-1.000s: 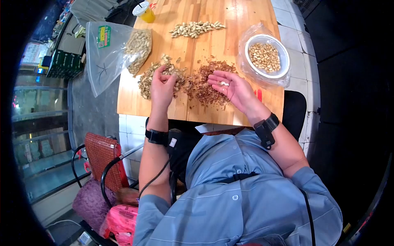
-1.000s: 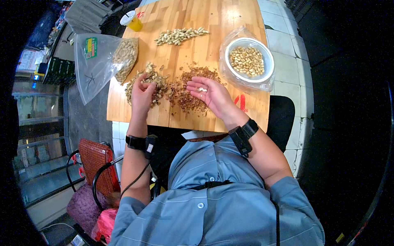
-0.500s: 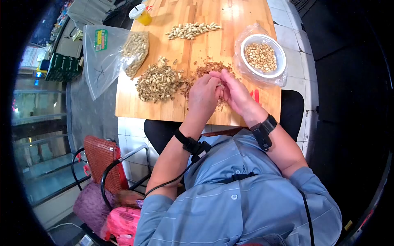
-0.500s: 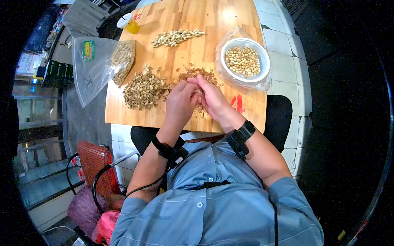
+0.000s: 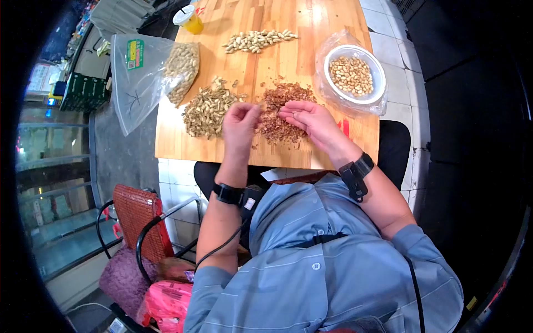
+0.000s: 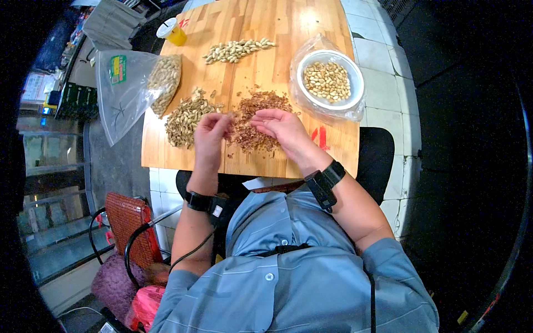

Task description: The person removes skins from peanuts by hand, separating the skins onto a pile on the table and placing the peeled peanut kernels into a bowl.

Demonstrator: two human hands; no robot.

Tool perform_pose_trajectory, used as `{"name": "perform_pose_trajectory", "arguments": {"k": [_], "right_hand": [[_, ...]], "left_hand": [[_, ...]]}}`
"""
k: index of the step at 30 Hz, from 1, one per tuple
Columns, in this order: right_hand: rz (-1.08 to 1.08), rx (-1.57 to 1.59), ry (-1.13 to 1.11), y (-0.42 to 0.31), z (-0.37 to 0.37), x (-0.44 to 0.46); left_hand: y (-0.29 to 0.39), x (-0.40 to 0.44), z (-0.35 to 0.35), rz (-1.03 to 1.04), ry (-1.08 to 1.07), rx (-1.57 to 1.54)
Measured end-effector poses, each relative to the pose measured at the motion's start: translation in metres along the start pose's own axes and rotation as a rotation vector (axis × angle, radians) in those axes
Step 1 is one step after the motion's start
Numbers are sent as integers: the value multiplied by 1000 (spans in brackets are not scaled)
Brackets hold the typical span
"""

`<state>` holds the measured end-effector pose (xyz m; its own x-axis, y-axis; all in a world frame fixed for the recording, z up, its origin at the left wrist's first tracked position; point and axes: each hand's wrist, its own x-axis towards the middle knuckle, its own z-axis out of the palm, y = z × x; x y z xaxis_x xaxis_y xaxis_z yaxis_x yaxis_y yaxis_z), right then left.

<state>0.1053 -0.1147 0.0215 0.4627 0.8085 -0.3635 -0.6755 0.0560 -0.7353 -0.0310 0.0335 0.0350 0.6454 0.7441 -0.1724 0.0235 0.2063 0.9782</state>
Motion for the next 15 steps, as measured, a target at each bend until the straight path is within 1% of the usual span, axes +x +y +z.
{"name": "perform_pose_trajectory", "arguments": {"k": [2, 4, 5, 8, 9, 12, 14, 15], "right_hand": [[10, -42, 22, 0, -1, 0], [21, -72, 40, 0, -3, 1], [22, -81, 51, 0, -3, 2], [28, -124, 83, 0, -3, 3], [34, -147, 93, 0, -4, 4], [70, -252, 109, 0, -4, 5], [78, -309, 96, 0, -5, 6], [70, -324, 82, 2, -5, 7]], "left_hand": [[3, 12, -27, 52, 63, 67], [14, 21, -54, 153, 173, 261], [17, 25, -63, 253, 246, 351], [28, 26, -82, 372, 383, 672], [33, 20, -77, 391, 376, 698], [12, 5, -54, 219, 121, 384], [-5, -7, -21, 39, -34, 210], [-15, -12, -6, 14, -59, 180]]}}
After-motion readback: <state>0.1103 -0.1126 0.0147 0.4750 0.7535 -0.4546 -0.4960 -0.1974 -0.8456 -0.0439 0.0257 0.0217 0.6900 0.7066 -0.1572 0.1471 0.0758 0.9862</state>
